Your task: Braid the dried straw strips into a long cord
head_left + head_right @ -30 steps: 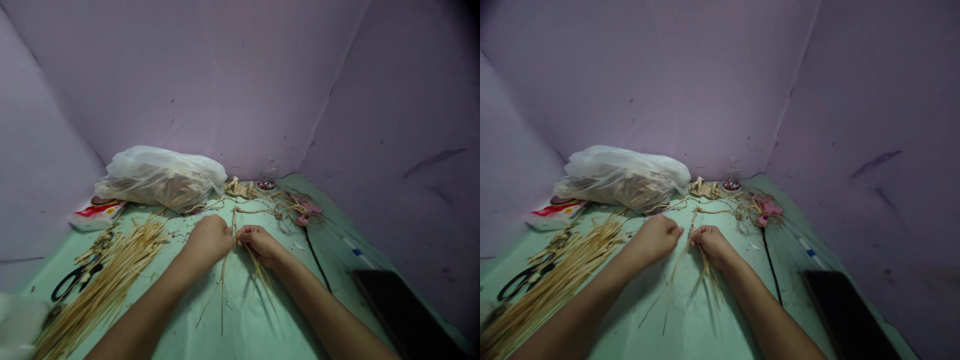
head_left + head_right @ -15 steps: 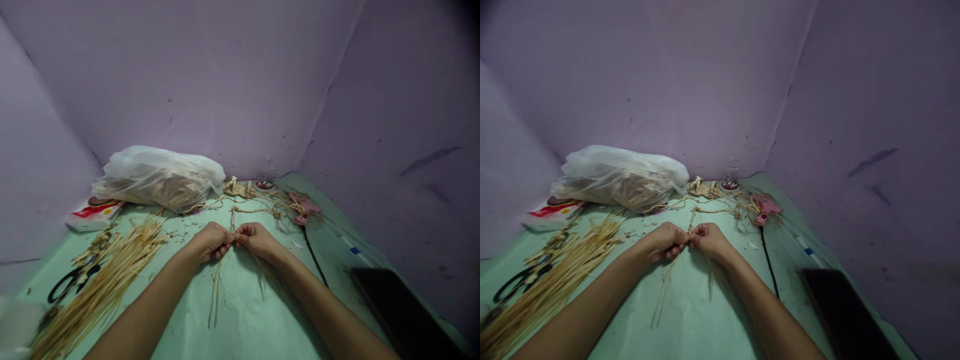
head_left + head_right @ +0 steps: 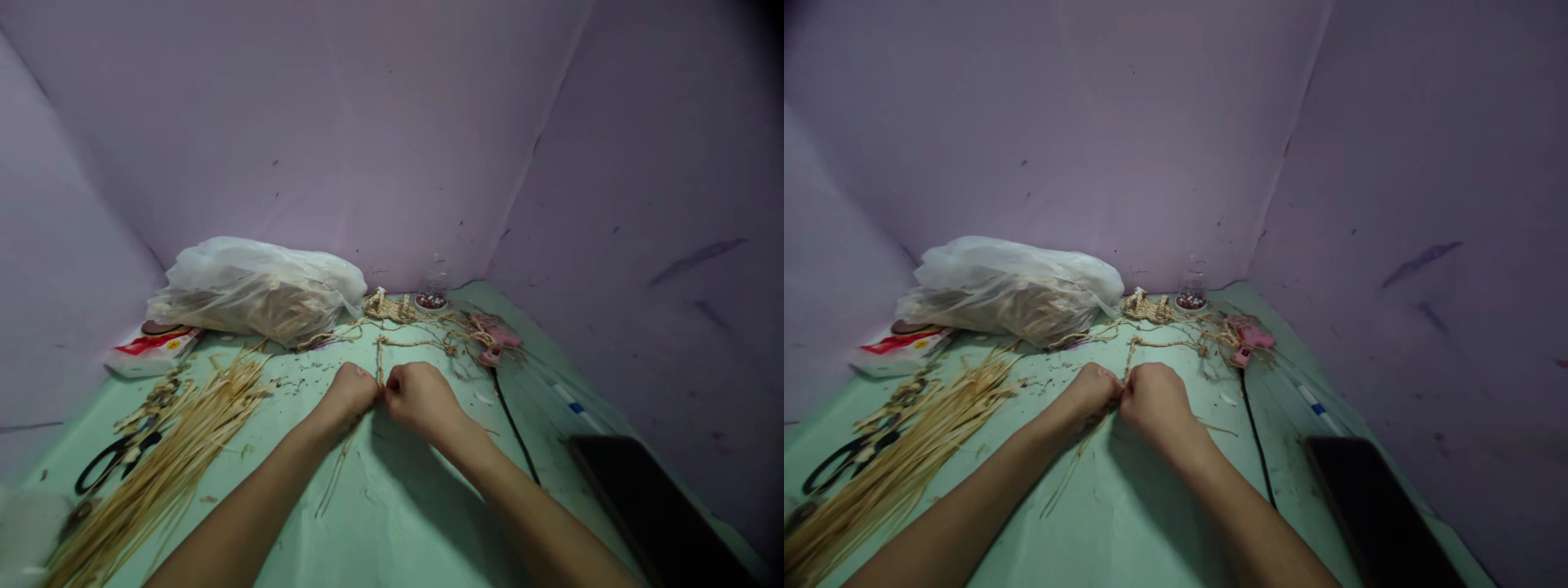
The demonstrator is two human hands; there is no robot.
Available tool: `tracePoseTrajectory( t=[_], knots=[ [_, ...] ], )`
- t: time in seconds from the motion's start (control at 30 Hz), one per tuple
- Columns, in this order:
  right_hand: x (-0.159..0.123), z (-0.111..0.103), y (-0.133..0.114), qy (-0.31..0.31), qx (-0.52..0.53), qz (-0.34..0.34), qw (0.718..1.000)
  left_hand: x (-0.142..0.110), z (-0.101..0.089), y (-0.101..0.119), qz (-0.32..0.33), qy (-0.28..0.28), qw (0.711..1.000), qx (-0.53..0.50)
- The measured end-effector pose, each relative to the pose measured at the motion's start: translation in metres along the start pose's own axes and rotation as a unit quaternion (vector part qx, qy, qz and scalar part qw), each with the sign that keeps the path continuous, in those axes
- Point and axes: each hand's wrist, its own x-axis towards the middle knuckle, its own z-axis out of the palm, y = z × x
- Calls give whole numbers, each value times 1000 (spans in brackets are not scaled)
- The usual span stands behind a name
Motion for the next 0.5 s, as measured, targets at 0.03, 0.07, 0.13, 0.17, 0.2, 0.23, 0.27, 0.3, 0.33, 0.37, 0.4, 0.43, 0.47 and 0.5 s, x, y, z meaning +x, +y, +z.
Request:
tracePoseTrajectory(
  t=[0.03,0.07,0.13,0.17,0.2,0.23,0.27,0.3,0.33,0.37,0.4,0.43,0.47,0.5],
  knots=[
    [-1,-1,-2,-2,4,3,1000,-2,0,2,-24,-11,999,-18],
    [-2,-1,-5,-4,5,4,1000,-3,-1,3,-46,-23,998,-38],
    [-4,0,-9,-8,2,7,1000,-4,-3,4,-80,-42,993,-75],
    [-5,1,-11,-10,-2,6,1000,-3,-4,4,-91,-48,991,-89],
    [-5,2,-12,-12,-8,4,1000,-3,-6,3,-97,-57,989,-100],
    [-5,3,-14,-14,-14,-1,1000,-1,-7,2,-101,-65,987,-108],
    [-6,5,-15,-18,-20,-8,1000,0,-7,1,-101,-72,986,-113],
    [-6,6,-16,-21,-25,-16,999,0,-8,0,-96,-76,986,-116],
    [-6,7,-17,-26,-30,-24,999,1,-8,-1,-87,-76,986,-116],
    [-7,8,-18,-31,-35,-32,998,1,-7,-1,-73,-70,988,-115],
    [-8,7,-18,-34,-39,-41,998,1,-7,-2,-58,-63,990,-110],
    [-8,6,-18,-36,-43,-51,997,1,-6,-2,-42,-55,992,-104],
    [-8,4,-16,-40,-43,-62,996,1,-6,-2,-27,-50,994,-96],
    [-8,0,-13,-46,-37,-72,996,1,-6,-2,-16,-51,995,-87]
  ],
)
